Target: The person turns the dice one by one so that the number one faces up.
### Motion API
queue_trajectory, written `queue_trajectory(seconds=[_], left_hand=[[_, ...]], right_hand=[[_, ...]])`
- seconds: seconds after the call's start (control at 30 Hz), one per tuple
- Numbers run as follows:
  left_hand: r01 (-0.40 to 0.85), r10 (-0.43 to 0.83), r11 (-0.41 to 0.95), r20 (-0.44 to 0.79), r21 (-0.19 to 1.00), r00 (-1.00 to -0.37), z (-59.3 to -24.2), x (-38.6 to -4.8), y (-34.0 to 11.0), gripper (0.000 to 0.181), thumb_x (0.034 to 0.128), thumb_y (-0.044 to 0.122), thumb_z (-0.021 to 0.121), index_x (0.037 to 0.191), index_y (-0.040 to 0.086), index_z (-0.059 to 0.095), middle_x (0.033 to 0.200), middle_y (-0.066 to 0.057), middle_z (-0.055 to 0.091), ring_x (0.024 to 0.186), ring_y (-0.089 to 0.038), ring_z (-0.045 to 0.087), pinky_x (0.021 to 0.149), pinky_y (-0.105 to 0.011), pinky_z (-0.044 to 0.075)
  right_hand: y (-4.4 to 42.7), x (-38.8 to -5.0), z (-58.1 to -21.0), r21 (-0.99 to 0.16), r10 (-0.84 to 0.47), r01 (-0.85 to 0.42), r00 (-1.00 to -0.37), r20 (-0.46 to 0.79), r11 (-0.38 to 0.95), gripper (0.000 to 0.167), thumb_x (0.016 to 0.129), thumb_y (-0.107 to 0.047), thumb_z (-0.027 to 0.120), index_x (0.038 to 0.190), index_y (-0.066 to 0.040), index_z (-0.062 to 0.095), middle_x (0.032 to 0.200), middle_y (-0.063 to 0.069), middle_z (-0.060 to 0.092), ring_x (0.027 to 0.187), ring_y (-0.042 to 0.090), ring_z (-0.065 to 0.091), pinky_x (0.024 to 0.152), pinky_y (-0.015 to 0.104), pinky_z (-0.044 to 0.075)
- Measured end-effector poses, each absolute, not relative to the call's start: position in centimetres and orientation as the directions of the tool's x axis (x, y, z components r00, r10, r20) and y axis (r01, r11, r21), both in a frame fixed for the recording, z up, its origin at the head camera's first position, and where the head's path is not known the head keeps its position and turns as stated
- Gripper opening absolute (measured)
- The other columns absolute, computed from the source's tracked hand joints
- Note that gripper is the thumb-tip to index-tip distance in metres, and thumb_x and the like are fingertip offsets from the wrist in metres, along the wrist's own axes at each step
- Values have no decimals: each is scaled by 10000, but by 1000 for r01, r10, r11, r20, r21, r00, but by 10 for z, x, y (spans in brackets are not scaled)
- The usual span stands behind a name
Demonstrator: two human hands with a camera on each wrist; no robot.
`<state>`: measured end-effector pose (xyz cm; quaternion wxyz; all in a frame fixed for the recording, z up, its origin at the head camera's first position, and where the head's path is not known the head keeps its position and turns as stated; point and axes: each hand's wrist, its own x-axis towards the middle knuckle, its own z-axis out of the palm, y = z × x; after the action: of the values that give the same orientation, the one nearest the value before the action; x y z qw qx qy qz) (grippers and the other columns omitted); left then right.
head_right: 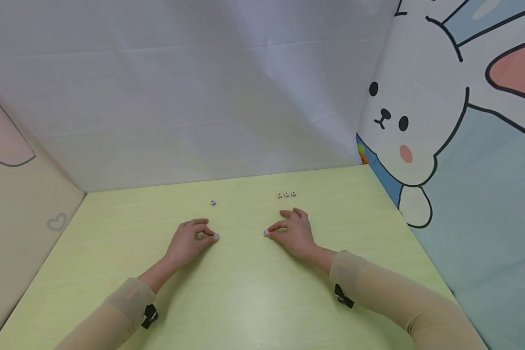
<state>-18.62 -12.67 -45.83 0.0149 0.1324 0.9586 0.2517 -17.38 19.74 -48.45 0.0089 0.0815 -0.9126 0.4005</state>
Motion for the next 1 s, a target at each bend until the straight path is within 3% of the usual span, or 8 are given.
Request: queue_trajectory(seconds=[0.67, 1.0], left_hand=[[269, 278, 827, 57, 494, -959, -462, -188, -128, 116, 919, 307, 788, 903, 194, 776, 1419, -139, 600, 1355, -442, 463, 1154, -578, 312], [283, 288, 827, 65, 487, -955, -462, -191, -128, 110, 919, 297, 788, 906, 188, 779, 1406, -144, 608, 1352, -426, 473, 1157, -572, 307]], right_hand=[[202, -171, -487, -720, -162, -187, -981, 105, 668, 91, 874, -265, 834, 955, -224, 835, 1486, 164, 523, 1471, 436, 184, 1171, 623, 201], [205, -173, -477, -626, -208, -273, -962, 177, 731, 150, 863, -300, 836, 977, -203, 828, 1396, 130, 596, 1461, 413, 253, 1160, 610, 278]])
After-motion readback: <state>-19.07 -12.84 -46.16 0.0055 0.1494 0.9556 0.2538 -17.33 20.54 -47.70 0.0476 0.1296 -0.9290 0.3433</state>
